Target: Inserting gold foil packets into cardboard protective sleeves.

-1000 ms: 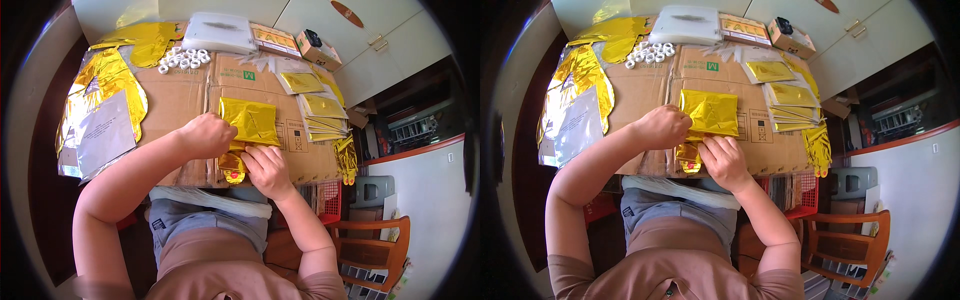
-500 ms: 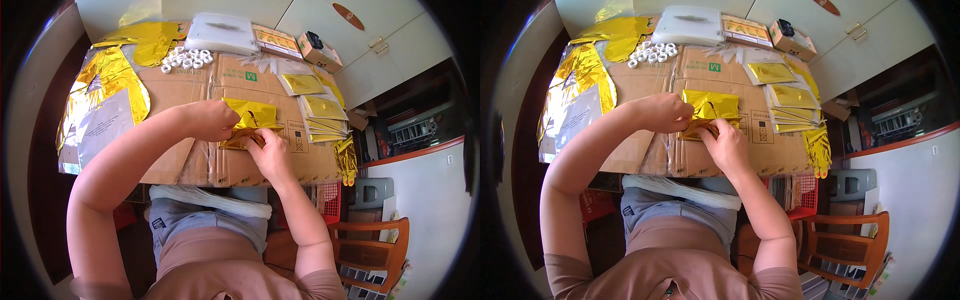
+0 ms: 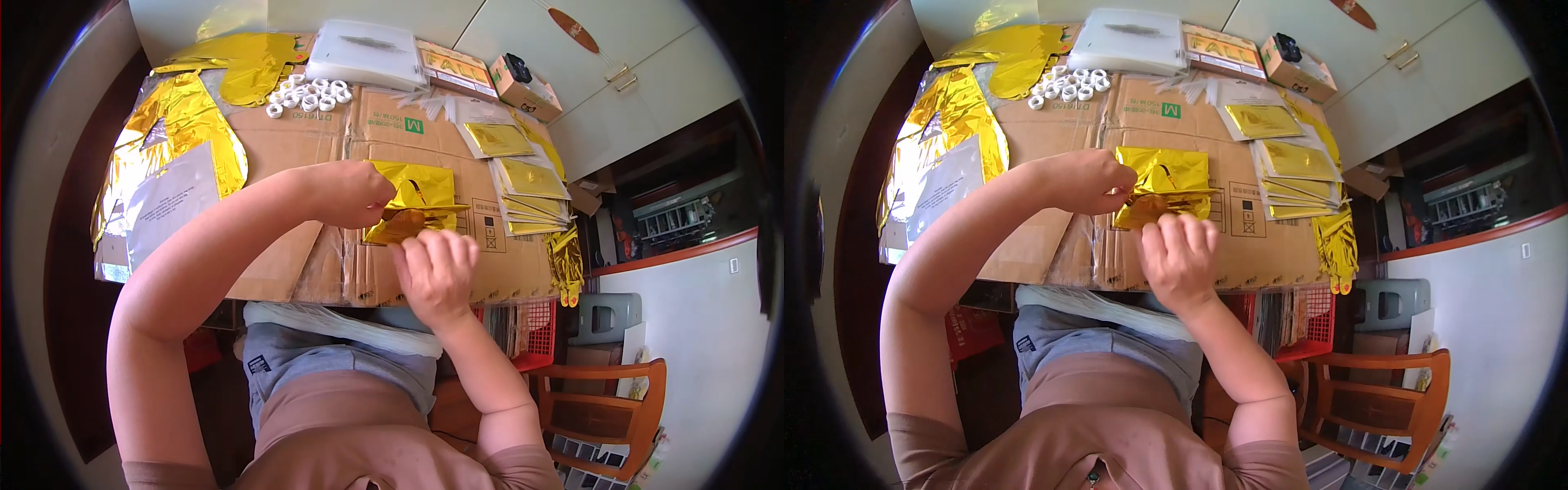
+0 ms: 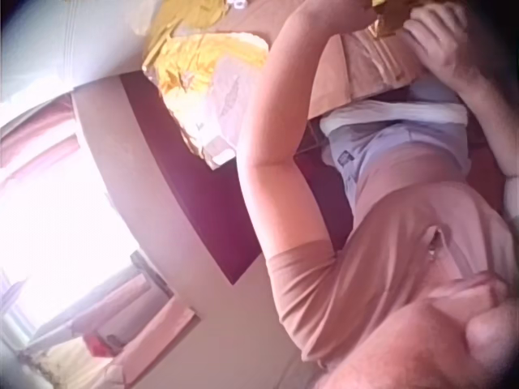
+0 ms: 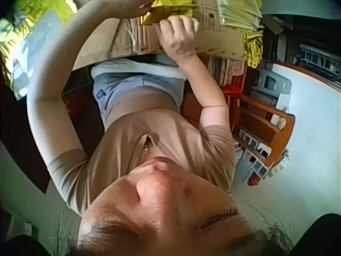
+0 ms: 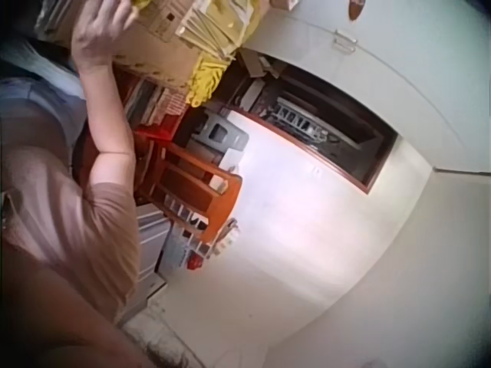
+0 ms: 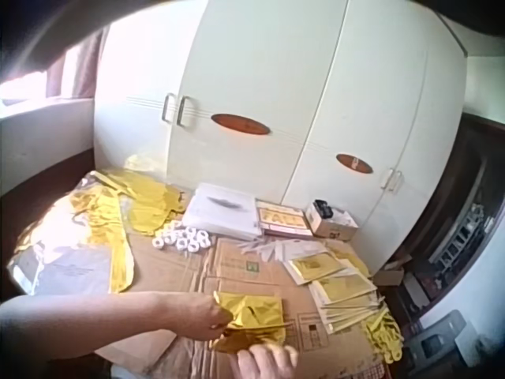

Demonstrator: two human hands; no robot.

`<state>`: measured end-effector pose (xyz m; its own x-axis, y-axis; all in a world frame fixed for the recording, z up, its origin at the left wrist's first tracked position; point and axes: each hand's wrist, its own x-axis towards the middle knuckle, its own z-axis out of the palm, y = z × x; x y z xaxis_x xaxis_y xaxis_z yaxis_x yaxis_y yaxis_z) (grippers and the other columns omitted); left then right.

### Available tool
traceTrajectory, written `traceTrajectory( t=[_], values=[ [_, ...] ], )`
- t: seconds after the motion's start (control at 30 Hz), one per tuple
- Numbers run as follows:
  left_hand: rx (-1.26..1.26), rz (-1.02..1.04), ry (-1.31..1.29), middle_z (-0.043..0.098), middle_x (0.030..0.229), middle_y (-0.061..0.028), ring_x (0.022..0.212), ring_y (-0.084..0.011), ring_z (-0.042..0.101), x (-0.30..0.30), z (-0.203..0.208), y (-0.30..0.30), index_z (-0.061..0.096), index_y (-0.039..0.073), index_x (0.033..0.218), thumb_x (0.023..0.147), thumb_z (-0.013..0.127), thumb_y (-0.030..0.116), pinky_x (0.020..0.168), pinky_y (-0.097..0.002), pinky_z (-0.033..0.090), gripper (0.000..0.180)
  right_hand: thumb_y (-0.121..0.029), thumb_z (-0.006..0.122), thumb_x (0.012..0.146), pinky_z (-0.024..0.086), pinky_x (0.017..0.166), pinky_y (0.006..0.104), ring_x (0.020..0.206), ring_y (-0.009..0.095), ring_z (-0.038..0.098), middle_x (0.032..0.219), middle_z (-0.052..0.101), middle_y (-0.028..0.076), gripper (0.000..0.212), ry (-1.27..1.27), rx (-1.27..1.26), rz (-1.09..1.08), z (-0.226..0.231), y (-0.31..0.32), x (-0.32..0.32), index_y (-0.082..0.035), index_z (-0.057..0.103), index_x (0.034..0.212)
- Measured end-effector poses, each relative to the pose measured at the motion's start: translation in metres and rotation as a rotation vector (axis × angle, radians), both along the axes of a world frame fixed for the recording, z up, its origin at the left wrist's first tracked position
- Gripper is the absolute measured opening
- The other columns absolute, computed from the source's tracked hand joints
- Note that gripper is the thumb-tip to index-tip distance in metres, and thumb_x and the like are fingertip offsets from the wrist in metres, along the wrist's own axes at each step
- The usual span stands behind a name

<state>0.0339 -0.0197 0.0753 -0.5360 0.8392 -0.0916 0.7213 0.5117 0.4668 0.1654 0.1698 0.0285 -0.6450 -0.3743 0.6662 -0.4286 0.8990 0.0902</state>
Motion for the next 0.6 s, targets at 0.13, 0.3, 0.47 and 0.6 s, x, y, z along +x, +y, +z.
traceTrajectory(
  t=[0.13,0.3,0.47,0.6],
  values=[
    [0.025,-0.004,0.001,0.070,0.082,-0.0192,0.079,-0.0392,0.068,-0.001,-0.002,-0.001,0.069,0.003,0.087,0.087,0.059,0.020,0.075,-0.0471,0.055,0.020,-0.016,0.074,0.084,0.046,0.085,0.0415,0.099,0.029,0.061,0.103,0.065,0.010,0.023,-0.143,-0.045,0.042,-0.008,-0.011,0.013,-0.004,0.068,0.103],
    [0.020,0.009,-0.010,0.070,0.081,-0.0185,0.078,-0.0392,0.068,-0.001,-0.002,-0.001,0.068,0.003,0.085,0.086,0.060,0.020,0.075,-0.0469,0.055,0.018,-0.016,0.069,0.087,0.047,0.093,0.0441,0.108,0.034,0.059,0.114,0.064,0.018,0.037,-0.156,-0.077,0.013,-0.016,-0.019,0.007,0.000,0.064,0.120],
    [0.057,0.023,-0.033,0.069,0.079,-0.0176,0.078,-0.0386,0.068,-0.003,-0.006,-0.003,0.067,0.004,0.084,0.085,0.061,0.019,0.075,-0.0463,0.055,0.016,-0.020,0.068,0.088,0.044,0.092,0.0455,0.112,0.034,0.055,0.122,0.059,0.017,0.040,-0.264,-0.006,-0.050,-0.019,-0.023,0.007,-0.001,0.060,0.122],
    [0.072,0.022,-0.036,0.069,0.079,-0.0173,0.079,-0.0383,0.068,-0.003,-0.007,-0.003,0.067,0.004,0.084,0.085,0.061,0.019,0.075,-0.0460,0.055,0.016,-0.023,0.068,0.088,0.041,0.092,0.0458,0.112,0.033,0.052,0.123,0.057,0.016,0.041,-0.364,0.047,-0.120,-0.017,-0.030,0.010,-0.001,0.058,0.121]
  ],
)
